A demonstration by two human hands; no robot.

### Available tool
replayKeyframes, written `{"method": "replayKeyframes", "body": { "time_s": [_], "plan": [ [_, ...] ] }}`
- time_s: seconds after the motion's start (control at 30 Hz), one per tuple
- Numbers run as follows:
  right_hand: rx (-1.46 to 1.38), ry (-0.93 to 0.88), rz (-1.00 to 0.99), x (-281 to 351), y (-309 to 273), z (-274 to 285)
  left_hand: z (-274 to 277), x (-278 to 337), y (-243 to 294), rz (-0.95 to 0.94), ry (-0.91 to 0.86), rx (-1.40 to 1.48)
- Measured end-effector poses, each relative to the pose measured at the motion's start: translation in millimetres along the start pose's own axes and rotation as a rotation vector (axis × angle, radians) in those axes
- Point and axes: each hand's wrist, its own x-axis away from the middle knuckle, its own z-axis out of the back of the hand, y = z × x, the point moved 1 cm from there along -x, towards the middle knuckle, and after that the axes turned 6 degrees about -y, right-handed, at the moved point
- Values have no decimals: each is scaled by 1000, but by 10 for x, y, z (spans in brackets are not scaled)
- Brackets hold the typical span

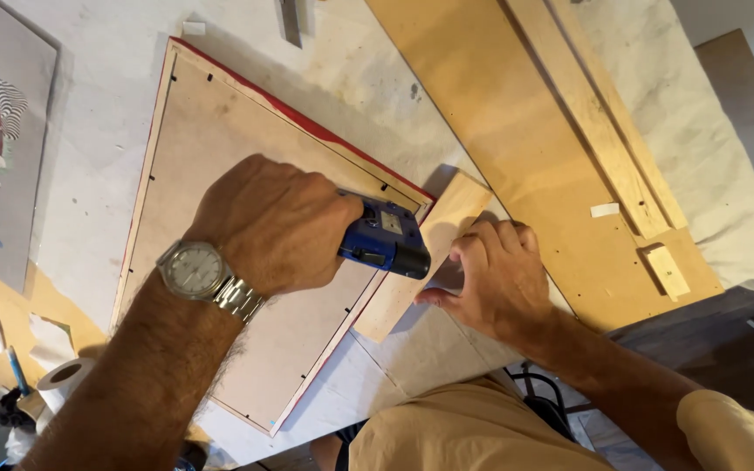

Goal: Assembling a picture frame by stapling wooden supports to the back and cleaning the front with a brush

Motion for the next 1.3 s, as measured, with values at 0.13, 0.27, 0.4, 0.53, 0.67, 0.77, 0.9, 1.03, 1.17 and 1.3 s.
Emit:
{"method": "replayKeyframes", "body": {
  "time_s": [0.13,0.27,0.4,0.53,0.67,0.77,0.9,1.03,1.17,1.3],
  "plan": [
    [4,-21,-33,-5,-9,-18,123,-37,4,-36,-54,-44],
    [-58,73,11,-7,-6,-29,94,-39,-13,-36,-22,-44],
    [-26,66,20,14,9,-54,32,-20,-47,-31,28,-41],
    [-16,93,33,-7,-14,-38,-88,43,-73,-18,59,-23],
    [10,86,34,-2,-14,-45,-190,121,-89,2,110,-16],
    [13,125,31,-20,-10,-55,-259,150,-71,-4,151,-20],
    [64,66,21,-32,-86,43,-410,287,-30,15,222,-14],
    [89,31,22,29,-52,7,-1383,897,108,24,933,160],
    [84,-10,-19,43,-78,4,-2197,1493,628,275,1126,677],
    [-74,-102,-36,-53,-99,255,-3465,902,1146,366,1346,1000]
  ]
}}
